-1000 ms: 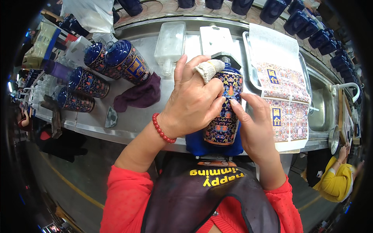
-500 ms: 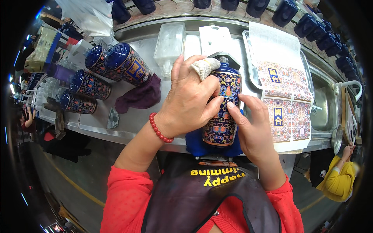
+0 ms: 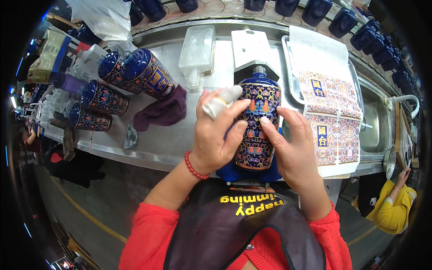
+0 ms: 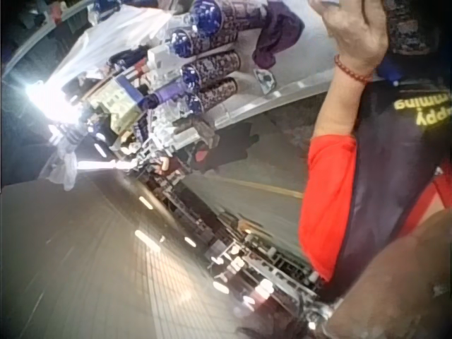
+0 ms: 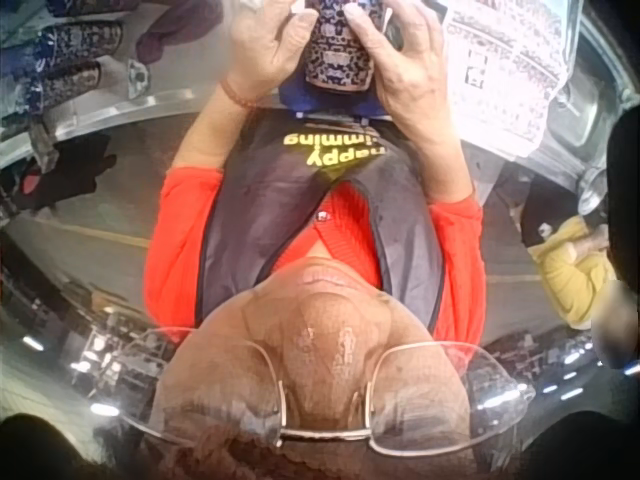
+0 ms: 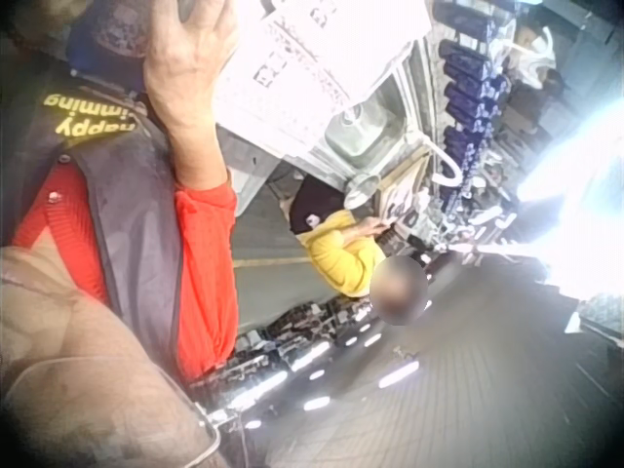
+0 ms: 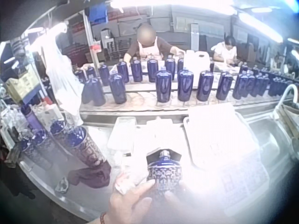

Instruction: The person applies decorative stickers to a blue cylindrical bottle, smoothing each sticker with a green plastic card and trimming excess with a small blade. The person rotates the bottle to cover different sides and continues applying and smoothing multiple stickers.

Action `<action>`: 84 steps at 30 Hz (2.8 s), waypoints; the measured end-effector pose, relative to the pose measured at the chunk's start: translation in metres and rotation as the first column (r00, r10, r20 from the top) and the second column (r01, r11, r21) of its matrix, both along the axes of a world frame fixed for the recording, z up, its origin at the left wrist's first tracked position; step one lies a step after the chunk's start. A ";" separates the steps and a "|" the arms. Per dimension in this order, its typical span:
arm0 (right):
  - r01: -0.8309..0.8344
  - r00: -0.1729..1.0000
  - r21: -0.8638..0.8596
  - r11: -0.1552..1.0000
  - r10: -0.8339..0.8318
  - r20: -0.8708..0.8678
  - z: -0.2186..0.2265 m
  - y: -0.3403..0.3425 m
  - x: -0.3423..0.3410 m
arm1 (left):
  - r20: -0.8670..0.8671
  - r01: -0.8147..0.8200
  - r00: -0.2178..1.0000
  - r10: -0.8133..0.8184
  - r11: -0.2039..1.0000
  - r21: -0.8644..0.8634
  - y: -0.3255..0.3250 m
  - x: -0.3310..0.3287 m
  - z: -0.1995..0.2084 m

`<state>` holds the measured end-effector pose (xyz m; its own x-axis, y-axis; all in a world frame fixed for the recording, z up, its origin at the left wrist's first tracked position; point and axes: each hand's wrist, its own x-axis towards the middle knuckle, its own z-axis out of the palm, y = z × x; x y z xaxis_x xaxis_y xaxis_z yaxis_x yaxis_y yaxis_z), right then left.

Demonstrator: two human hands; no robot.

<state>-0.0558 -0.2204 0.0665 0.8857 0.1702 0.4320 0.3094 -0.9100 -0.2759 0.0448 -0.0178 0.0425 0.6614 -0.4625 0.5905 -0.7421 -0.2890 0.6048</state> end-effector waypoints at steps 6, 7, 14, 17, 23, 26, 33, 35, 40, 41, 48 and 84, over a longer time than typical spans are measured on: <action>0.032 0.999 0.005 0.999 -0.032 -0.015 0.000 0.004 -0.001 | 0.087 -0.025 0.996 0.013 0.990 0.141 0.003 -0.023 -0.020; 0.033 0.999 0.003 0.999 -0.033 -0.012 0.000 0.004 -0.001 | 0.090 -0.026 0.996 0.013 0.988 0.151 0.003 -0.023 -0.021; 0.014 1.000 -0.017 1.000 -0.014 0.015 -0.002 0.003 -0.001 | 0.134 -0.043 0.991 0.015 0.977 0.207 0.003 -0.025 -0.018; 0.007 1.000 -0.009 1.000 -0.006 0.015 -0.005 0.002 -0.003 | 0.135 -0.044 0.991 0.015 0.976 0.211 0.003 -0.026 -0.018; -0.011 1.000 -0.018 1.000 0.011 0.019 -0.002 0.005 -0.004 | 0.102 0.001 0.995 -0.022 0.980 0.199 0.004 -0.030 -0.024; -0.038 0.999 0.047 0.998 0.038 -0.003 0.000 0.006 -0.006 | 0.131 0.003 0.991 -0.037 0.968 0.252 0.007 -0.029 -0.027; -0.137 0.945 0.399 0.907 0.000 0.326 -0.022 -0.005 -0.022 | 0.113 0.026 0.993 -0.037 0.995 0.097 0.002 -0.041 -0.014; -0.190 0.927 0.505 0.842 -0.016 0.375 -0.025 -0.004 -0.029 | 0.051 0.045 0.997 -0.050 0.995 0.091 0.001 -0.051 -0.002; -0.308 0.905 0.730 0.610 -0.050 0.423 -0.013 0.002 -0.054 | -0.464 0.328 0.795 -0.391 0.920 -0.215 -0.021 -0.086 0.021; -0.303 0.917 0.765 0.568 -0.043 0.396 -0.009 0.001 -0.059 | -0.582 0.320 0.661 -0.474 0.879 -0.353 -0.030 -0.095 0.021; -0.314 0.940 0.863 0.395 -0.001 0.342 -0.007 -0.023 -0.085 | -0.708 0.318 0.350 -0.613 0.789 -0.526 -0.079 -0.113 0.021; 0.251 0.765 0.962 0.109 -0.631 -0.128 -0.050 -0.314 -0.215 | -0.574 -0.347 0.723 0.383 0.921 0.178 0.167 0.016 -0.080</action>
